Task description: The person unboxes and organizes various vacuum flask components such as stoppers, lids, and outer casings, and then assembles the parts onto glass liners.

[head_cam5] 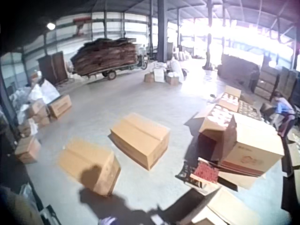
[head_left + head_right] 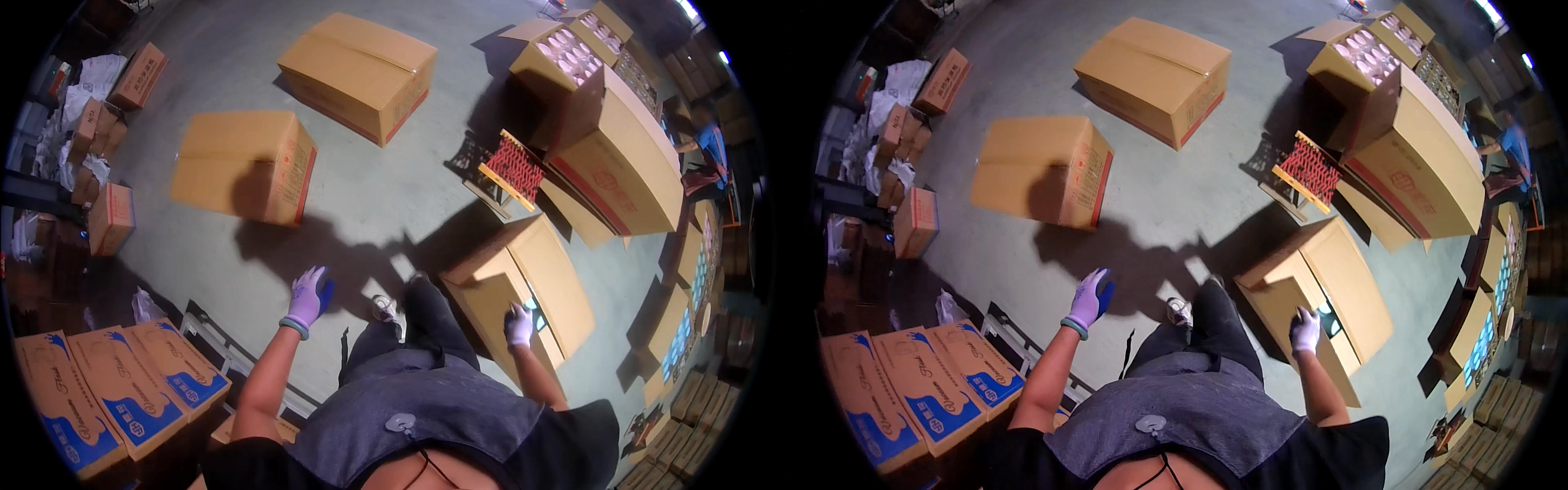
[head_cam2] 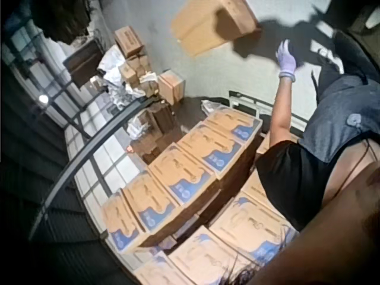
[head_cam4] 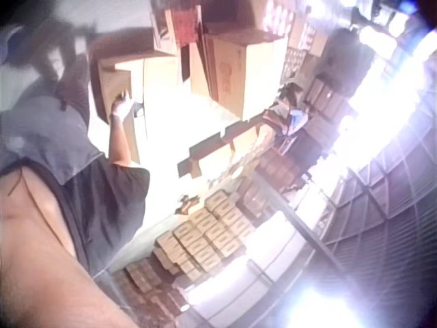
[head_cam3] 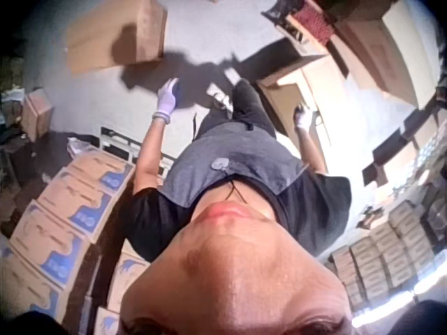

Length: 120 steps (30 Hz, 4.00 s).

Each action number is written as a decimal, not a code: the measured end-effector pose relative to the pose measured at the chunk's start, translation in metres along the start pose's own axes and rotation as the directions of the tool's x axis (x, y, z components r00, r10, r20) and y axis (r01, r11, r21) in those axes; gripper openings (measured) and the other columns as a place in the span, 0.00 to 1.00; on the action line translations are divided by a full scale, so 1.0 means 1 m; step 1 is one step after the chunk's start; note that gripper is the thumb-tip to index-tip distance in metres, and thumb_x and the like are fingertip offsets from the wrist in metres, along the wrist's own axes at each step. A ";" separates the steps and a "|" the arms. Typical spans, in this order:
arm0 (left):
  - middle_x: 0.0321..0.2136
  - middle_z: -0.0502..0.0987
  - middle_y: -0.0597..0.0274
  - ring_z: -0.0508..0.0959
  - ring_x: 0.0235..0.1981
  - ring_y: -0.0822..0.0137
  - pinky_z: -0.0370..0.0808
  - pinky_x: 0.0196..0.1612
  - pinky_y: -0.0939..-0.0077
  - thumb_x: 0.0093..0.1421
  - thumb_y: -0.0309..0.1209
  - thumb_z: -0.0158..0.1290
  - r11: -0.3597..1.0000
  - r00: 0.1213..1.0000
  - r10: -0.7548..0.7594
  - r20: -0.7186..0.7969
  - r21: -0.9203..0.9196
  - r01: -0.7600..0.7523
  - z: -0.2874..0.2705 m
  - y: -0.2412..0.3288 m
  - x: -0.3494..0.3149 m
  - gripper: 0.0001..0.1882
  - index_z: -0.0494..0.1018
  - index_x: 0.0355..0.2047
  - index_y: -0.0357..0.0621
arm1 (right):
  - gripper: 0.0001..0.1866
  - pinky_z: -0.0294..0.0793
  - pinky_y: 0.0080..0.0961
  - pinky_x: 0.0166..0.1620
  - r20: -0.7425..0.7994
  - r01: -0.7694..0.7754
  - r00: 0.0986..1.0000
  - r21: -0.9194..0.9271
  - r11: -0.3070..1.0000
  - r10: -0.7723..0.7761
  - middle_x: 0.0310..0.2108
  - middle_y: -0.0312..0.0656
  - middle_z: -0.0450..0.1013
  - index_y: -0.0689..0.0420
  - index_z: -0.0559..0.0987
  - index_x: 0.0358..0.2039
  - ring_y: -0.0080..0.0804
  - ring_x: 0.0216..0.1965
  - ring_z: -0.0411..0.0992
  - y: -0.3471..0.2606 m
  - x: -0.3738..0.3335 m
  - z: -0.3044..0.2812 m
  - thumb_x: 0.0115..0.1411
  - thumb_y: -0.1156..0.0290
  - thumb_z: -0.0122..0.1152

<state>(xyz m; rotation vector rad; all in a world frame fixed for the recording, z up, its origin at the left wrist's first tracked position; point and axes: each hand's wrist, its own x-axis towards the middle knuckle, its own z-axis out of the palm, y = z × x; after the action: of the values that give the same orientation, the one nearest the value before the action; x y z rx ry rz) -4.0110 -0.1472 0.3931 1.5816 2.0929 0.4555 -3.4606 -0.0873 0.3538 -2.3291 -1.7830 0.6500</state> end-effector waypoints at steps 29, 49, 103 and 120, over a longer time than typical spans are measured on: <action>0.58 0.70 0.49 0.65 0.62 0.48 0.57 0.66 0.55 0.62 0.39 0.54 0.991 0.969 -0.111 0.220 -0.048 0.125 0.026 -0.077 0.893 0.22 0.72 0.54 0.45 | 0.15 0.73 0.27 0.40 0.171 -0.296 0.908 0.908 -0.298 -0.382 0.42 0.44 0.73 0.60 0.73 0.47 0.31 0.33 0.71 -0.706 0.903 0.240 0.59 0.72 0.58; 0.42 0.79 0.56 0.76 0.45 0.51 0.68 0.57 0.55 0.56 0.27 0.48 0.655 0.634 0.501 0.589 0.220 -0.723 -0.178 -0.161 1.024 0.13 0.77 0.41 0.46 | 0.13 0.77 0.37 0.30 0.303 -0.041 0.945 -0.265 0.964 0.123 0.27 0.50 0.78 0.55 0.82 0.37 0.43 0.29 0.78 -0.748 0.999 0.104 0.60 0.61 0.57; 0.43 0.82 0.68 0.81 0.44 0.62 0.74 0.51 0.65 0.58 0.32 0.51 -0.322 -0.890 0.018 0.455 -0.840 -0.437 -0.210 0.193 0.548 0.15 0.79 0.45 0.57 | 0.09 0.74 0.35 0.41 -0.345 -0.987 0.143 0.017 0.158 0.928 0.30 0.40 0.76 0.53 0.79 0.30 0.41 0.39 0.73 -0.691 -0.205 0.060 0.48 0.79 0.56; 0.27 0.75 0.61 0.78 0.31 0.56 0.73 0.34 0.63 0.56 0.33 0.51 -0.309 -0.952 0.008 0.306 -0.905 -0.293 -0.209 0.190 0.546 0.08 0.73 0.37 0.52 | 0.11 0.73 0.36 0.39 -0.430 -0.992 0.095 0.033 0.121 0.898 0.28 0.42 0.75 0.54 0.79 0.30 0.42 0.36 0.73 -0.725 -0.206 0.092 0.44 0.80 0.56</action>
<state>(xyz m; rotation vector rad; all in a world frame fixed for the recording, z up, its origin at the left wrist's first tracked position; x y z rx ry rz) -4.0952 0.4346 0.5742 2.1389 -1.3718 -0.6048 -4.1841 -0.0862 0.5854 -3.3159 0.1812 -0.0459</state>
